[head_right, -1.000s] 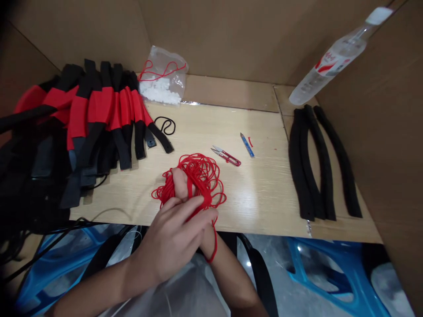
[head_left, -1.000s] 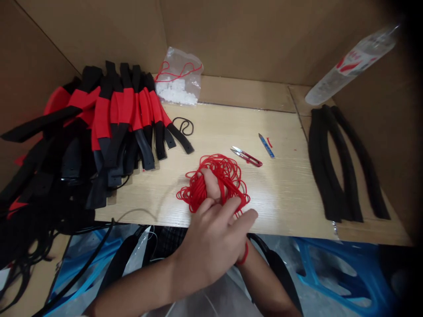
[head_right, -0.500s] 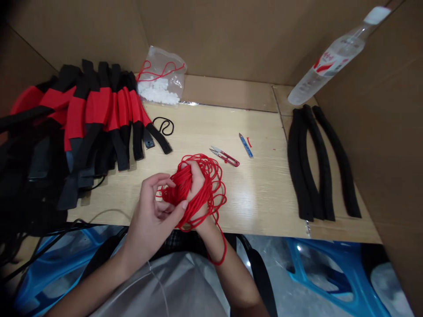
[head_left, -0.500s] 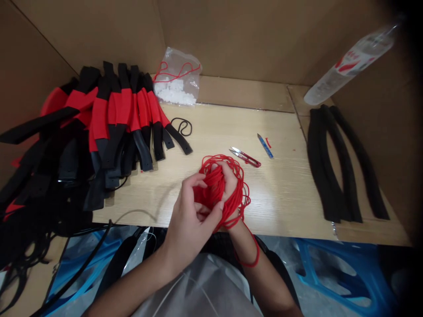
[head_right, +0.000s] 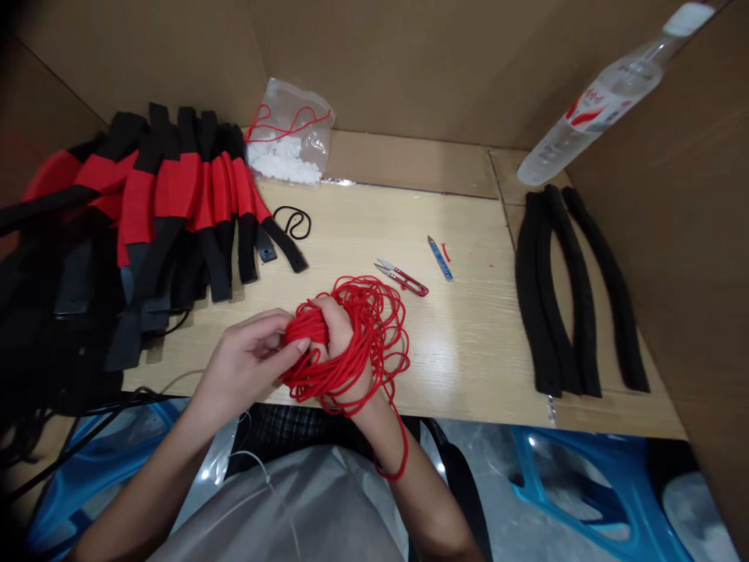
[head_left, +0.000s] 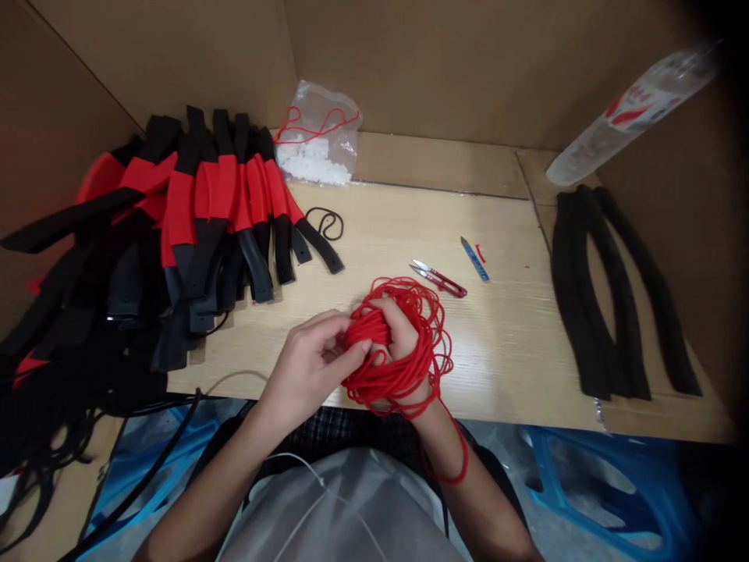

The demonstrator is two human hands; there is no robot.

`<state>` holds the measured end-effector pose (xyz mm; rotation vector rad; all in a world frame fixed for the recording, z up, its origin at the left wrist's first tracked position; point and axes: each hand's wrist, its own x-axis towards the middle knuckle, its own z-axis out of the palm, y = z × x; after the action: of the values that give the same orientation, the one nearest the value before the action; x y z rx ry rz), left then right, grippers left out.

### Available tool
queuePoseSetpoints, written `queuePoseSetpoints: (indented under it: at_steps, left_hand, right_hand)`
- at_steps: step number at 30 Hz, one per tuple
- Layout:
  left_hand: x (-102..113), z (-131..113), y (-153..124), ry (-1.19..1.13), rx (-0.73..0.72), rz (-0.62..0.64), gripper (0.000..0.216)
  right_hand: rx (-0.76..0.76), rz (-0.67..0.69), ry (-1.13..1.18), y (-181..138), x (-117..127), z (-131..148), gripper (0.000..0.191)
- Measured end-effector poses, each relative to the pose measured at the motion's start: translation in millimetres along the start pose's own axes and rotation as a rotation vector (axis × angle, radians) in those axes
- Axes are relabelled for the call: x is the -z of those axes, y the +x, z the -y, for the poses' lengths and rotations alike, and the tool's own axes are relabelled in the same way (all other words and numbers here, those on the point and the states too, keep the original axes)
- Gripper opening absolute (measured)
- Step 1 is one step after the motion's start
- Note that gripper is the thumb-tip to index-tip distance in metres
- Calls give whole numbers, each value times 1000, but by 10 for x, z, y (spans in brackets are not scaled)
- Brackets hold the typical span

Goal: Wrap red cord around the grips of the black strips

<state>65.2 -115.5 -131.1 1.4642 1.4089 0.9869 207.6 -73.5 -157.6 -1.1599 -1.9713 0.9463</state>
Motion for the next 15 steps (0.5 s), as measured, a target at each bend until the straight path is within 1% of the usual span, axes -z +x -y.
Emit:
queuePoseSetpoints:
  at_steps: [2,3,5,7,8,10,12,15]
  left_hand:
    - [21,-2,-12,89,-42,-52,2]
    - [23,-3,-18,123,-45,-88,10]
    - [19,-4,-26,164,-35,-161,36]
    - [18,-4,-29,195,-73,-173,55]
    - [22,-4,-29,212,-119,-155,57]
    - [38,-2,-31,230,-217,-113,47]
    - [55,3,-37,201,-270,-120,35]
    - [61,14,-51,117,-236,-185,26]
  right_hand:
    - [22,19,2,-18,8,-1,31]
    - [33,29,5,-25,9,-1,31]
    - [57,48,13,-35,6,0,31]
    - [82,67,25,-43,4,5,31]
    - [96,77,33,-48,6,9,30]
    - [126,100,52,-60,18,19,25]
    - [151,118,72,-75,34,26,22]
    - [164,129,90,-87,47,20,22]
